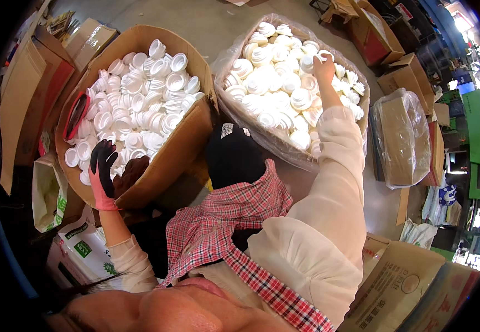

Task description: The person sits on the floor and repeatedly assembles small white plastic containers by placing a lid onto a base. They handle the containers one at a time, then place the assembled units into a nearby box.

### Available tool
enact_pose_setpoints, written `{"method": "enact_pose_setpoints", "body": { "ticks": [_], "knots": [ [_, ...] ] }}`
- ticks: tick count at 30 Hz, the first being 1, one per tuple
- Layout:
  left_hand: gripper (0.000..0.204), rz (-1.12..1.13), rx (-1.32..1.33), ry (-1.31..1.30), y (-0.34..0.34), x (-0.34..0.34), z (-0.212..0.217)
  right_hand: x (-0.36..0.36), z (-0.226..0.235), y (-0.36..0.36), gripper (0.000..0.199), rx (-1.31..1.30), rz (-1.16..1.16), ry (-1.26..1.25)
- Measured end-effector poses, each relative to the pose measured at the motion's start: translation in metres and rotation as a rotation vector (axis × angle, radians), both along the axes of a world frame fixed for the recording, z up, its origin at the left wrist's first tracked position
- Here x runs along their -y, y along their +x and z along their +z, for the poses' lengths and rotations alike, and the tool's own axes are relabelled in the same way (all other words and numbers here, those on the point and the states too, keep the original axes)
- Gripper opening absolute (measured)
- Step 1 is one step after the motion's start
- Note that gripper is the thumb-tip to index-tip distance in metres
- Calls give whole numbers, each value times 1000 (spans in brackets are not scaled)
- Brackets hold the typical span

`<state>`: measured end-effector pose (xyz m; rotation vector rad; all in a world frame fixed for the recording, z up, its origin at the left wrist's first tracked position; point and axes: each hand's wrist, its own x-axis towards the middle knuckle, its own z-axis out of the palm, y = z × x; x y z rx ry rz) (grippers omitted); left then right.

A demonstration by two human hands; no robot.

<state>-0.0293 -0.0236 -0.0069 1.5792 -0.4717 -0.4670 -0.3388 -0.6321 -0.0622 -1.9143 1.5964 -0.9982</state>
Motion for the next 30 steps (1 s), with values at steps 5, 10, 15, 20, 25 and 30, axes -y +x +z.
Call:
{"method": "enact_pose_setpoints", "body": {
  "ticks": [5,10,15,20,25,30],
  "knots": [
    [36,-6,-34,40,7,13,-11,38,-43,-7,34,-389,57,-63],
    [36,-17,1,76,13,17,-18,38,-49,9,33,-519,140,-138],
    [35,-62,113,163,18,20,-26,7,-78,-14,38,-683,218,-495],
    [35,-27,-23,148,16,21,-31,10,-72,-9,60,-566,334,-10],
    [35,4,34,158,18,15,-31,-45,-62,-78,56,-442,47,-327],
    [32,0,74,272,29,-6,-58,-120,-74,-139,50,-464,86,-399]
  ]
}}
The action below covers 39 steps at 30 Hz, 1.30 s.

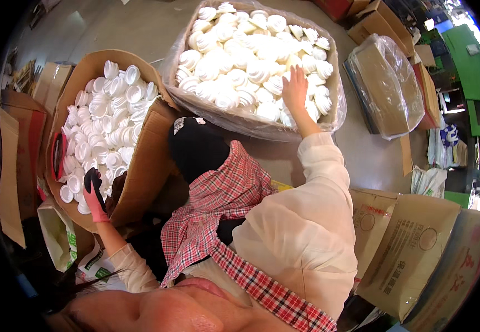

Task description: The person sits on the floor and repeatedly assembles small white plastic containers by placing a lid onto a base. They handle the containers one at a time, then place the assembled units into a nearby box.

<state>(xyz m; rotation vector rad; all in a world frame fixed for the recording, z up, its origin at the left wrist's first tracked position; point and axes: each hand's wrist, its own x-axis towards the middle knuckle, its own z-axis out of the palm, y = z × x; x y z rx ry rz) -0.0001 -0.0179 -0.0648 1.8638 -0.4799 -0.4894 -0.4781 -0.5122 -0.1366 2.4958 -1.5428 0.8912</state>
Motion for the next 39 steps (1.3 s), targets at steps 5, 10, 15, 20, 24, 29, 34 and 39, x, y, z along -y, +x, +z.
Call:
{"method": "enact_pose_setpoints", "body": {
  "ticks": [5,10,15,20,24,29,34,39],
  "knots": [
    [43,-141,512,423,1,-8,-35,-100,39,28,38,98,323,121],
    [39,-168,424,430,-31,-5,-43,-142,36,50,41,53,703,97],
    [32,-199,439,431,-49,1,-40,-152,7,50,50,-82,610,34],
    [31,-205,438,430,-51,5,-39,-153,-2,51,51,-93,574,7],
    [31,-197,435,436,-45,1,-45,-154,4,51,52,-13,580,86],
    [31,-192,402,392,-46,5,-44,-101,18,57,66,12,265,85],
    [30,-173,492,466,-47,3,-44,-28,11,59,72,-113,173,126],
    [31,-182,489,469,-51,8,-39,-4,5,66,66,-125,209,78]
  ]
}}
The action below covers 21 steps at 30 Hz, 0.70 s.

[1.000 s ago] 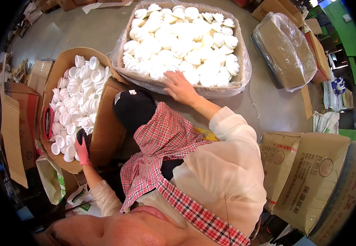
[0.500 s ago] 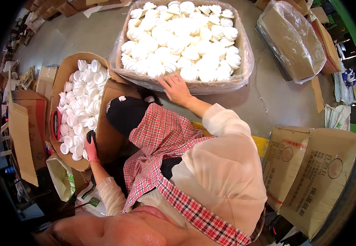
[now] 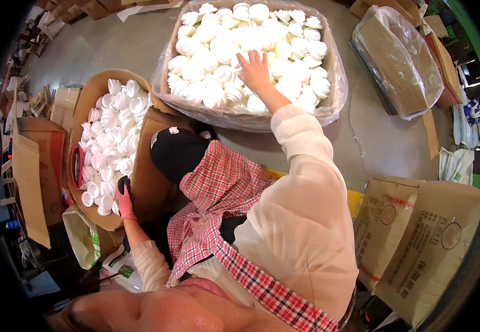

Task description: The person sits on the floor and repeatedly assembles small white plastic containers by placing a lid onto a base. They handle the containers one at a time, then place the assembled units into a nearby box.

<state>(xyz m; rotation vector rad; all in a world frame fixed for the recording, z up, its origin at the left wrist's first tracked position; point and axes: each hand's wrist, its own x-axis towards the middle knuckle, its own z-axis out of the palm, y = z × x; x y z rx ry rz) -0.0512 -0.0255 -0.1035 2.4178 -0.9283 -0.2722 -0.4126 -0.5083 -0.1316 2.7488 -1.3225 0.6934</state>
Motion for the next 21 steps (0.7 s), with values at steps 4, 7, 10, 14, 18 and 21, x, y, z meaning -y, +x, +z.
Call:
{"method": "enact_pose_setpoints", "body": {
  "ticks": [4,7,10,14,18,21],
  "knots": [
    [31,1,-24,-30,0,-2,0,1,2,0,67,-31,102,-57],
    [31,13,-15,-12,-7,0,6,-2,24,-18,69,377,71,42],
    [31,20,23,24,-11,-3,12,32,45,-61,81,419,-379,238],
    [31,0,17,4,-2,2,-5,65,23,-136,72,-25,-591,281],
    [32,8,44,40,-3,-1,0,67,20,-134,56,-192,-522,332],
    [31,25,73,31,-1,-8,-5,86,30,-128,53,-224,-479,597]
  ]
}}
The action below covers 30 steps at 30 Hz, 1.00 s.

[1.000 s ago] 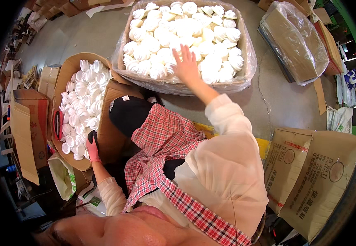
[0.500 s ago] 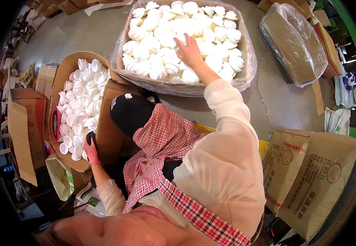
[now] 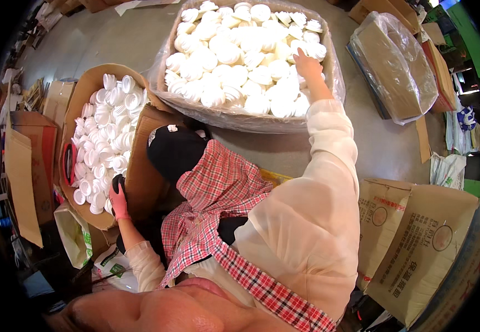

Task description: The person sits on the floor and repeatedly assembles small white plastic containers by placing a lid onto a base. They handle the containers one at a time, then place the assembled units into a nearby box.

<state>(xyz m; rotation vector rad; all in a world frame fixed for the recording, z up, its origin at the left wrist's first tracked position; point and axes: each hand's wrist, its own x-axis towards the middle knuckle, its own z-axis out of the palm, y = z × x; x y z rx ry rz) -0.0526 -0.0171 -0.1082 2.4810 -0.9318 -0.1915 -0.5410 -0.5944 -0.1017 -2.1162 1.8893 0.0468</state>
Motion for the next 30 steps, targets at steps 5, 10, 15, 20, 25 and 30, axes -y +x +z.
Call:
{"method": "enact_pose_setpoints", "body": {
  "ticks": [5,10,15,20,25,30],
  "knots": [
    [29,-7,-44,-8,-4,8,5,-41,0,14,57,-332,53,-572],
    [31,58,-5,-114,-10,4,19,-154,18,91,31,389,626,-640],
    [37,250,67,-369,-6,-46,66,-235,52,148,20,718,909,-469],
    [33,550,45,-643,-10,-175,79,-277,115,237,15,976,1127,-410],
    [44,965,204,-220,-62,-335,0,-344,126,327,21,798,1567,-188],
    [46,1234,-73,-179,-115,-374,-52,-416,99,343,27,701,1776,-54]
  ]
}}
